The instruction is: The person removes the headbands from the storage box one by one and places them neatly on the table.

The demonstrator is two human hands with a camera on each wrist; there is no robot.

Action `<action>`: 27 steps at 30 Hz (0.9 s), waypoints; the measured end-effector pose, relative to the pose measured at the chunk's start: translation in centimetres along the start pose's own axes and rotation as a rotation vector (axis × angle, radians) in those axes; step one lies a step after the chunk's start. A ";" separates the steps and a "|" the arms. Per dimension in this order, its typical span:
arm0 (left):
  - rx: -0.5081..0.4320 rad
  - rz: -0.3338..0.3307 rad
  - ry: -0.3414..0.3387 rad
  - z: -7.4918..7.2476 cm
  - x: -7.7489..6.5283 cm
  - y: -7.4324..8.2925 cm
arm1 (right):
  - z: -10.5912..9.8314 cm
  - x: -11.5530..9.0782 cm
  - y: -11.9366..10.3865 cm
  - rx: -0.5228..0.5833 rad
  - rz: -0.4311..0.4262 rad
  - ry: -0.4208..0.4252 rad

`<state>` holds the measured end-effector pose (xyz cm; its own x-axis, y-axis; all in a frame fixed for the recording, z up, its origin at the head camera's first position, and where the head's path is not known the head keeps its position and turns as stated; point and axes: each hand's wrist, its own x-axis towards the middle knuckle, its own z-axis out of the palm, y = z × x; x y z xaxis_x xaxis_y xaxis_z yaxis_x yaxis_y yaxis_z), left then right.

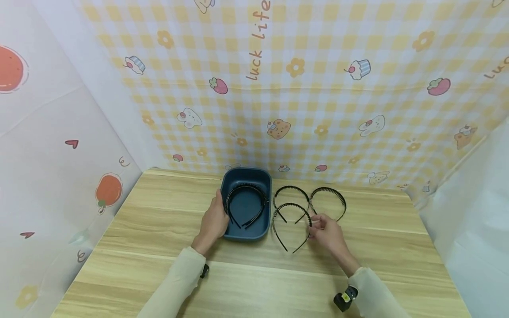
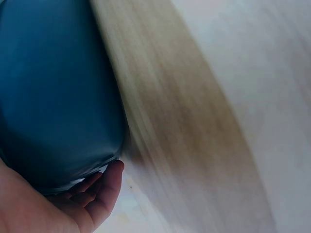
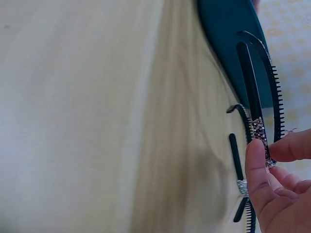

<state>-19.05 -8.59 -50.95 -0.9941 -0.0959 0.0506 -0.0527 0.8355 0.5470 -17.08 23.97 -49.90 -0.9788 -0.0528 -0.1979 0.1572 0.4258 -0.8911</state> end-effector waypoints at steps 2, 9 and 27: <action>-0.001 0.000 0.003 0.0 0.0 0.0 | 0.2 -0.2 0.3 0.000 0.006 -0.002; 0.002 -0.003 0.001 0.0 0.0 0.0 | 0.7 -1.0 1.1 -0.017 0.010 0.007; 0.000 -0.002 0.012 0.1 0.0 -0.1 | 1.5 -2.3 2.1 -0.067 0.039 0.010</action>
<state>-19.09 -8.58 -51.09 -0.9928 -0.1037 0.0599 -0.0543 0.8354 0.5470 -14.30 23.64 -51.93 -0.9734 -0.0260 -0.2277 0.1865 0.4871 -0.8532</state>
